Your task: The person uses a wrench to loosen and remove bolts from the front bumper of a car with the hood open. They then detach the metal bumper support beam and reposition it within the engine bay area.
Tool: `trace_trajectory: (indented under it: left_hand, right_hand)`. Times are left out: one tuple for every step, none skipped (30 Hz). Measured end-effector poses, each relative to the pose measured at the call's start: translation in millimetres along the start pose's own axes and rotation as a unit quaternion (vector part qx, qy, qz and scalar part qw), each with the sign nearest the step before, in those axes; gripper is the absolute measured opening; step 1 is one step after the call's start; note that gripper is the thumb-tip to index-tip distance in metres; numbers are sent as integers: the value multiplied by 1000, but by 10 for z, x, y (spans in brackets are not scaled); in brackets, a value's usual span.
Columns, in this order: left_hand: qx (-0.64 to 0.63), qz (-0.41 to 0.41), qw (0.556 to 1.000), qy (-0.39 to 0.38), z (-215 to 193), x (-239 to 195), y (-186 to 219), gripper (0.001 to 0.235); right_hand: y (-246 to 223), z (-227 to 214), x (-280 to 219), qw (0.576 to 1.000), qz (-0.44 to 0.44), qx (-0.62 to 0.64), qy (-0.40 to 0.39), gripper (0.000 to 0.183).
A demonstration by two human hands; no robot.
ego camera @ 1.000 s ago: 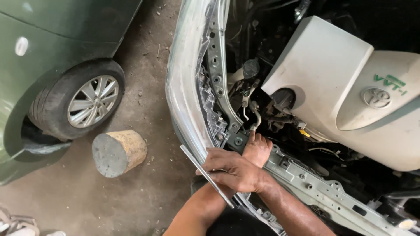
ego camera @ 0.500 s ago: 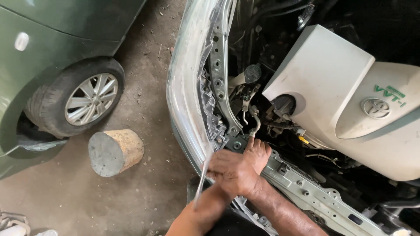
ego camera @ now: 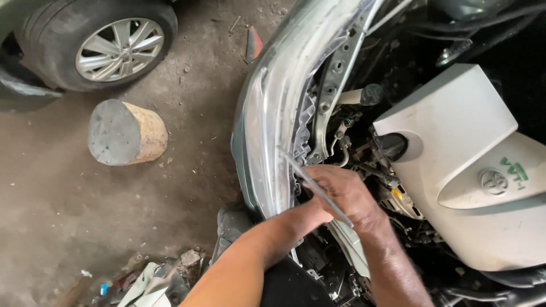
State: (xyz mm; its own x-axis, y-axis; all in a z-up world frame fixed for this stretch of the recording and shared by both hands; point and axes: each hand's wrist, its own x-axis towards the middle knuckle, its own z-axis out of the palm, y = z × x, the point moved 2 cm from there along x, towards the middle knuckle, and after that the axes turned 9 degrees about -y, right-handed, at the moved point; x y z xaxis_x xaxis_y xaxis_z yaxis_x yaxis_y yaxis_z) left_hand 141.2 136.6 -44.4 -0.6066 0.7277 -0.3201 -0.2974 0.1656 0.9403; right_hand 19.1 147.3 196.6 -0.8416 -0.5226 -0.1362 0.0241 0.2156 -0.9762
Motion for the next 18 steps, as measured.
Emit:
trace_trajectory:
  left_hand:
    - [-49, 9, 999, 5, -7, 18, -39, 23]
    - [-98, 19, 995, 10, -14, 41, -76, 24]
    - [-148, 30, 988, 15, -9, 79, -106, 25]
    - [-198, 41, 979, 20, -3, 106, -127, 26]
    - [-245, 54, 968, 25, -28, 144, -154, 26]
    - [-290, 66, 954, 29, -50, 189, -181, 27]
    - [-339, 73, 938, 31, -20, 167, -201, 28]
    - [-386, 81, 918, 32, 14, 151, -221, 30]
    - [-430, 90, 898, 31, 18, 163, -240, 31]
    - [-472, 99, 875, 30, 38, 178, -231, 32]
    - [-513, 110, 851, 28, 23, 213, -229, 33]
    - [-551, 120, 825, 25, -2, 242, -236, 34]
    - [-551, 122, 825, 26, -21, 227, -208, 34]
    - [-530, 78, 844, 22, -27, 216, -193, 22]
    - [-508, 31, 860, 18, -20, 168, -185, 18]
    - [-508, 31, 861, 18, 47, 206, -356, 18]
    - [-385, 65, 920, 39, 101, 254, -507, 13]
    - [-255, 98, 960, 60, 160, 304, -655, 9]
  right_hand:
    - [2, -21, 5, 1000, -2, -3, -5, 40]
    - [13, -50, 8, 999, 21, -31, 4, 35]
    - [23, -86, 6, 997, 45, -61, 12, 29]
    - [63, -75, -15, 997, 43, -66, 5, 29]
    - [107, -83, -22, 991, 39, -120, 31, 25]
    - [154, -98, -31, 982, 35, -174, 57, 22]
    - [127, -52, -29, 983, 36, -174, 52, 22]
    - [97, -22, -32, 980, 27, -181, 74, 22]
    - [71, -6, -21, 977, 15, -188, 100, 23]
    - [81, 45, -23, 977, 15, -190, 99, 23]
    - [90, 82, -13, 976, 7, -189, 109, 22]
    - [100, 116, -6, 975, -1, -189, 119, 21]
    - [100, 147, 16, 975, -3, -190, 118, 21]
    - [104, 173, 36, 975, 3, -184, 125, 20]
    - [102, 220, 39, 975, 10, -177, 134, 20]
    - [48, 232, 73, 975, 10, -177, 134, 20]
    - [-7, 232, 104, 969, 8, -203, 143, 20]
    - [-62, 230, 134, 962, 7, -228, 152, 19]
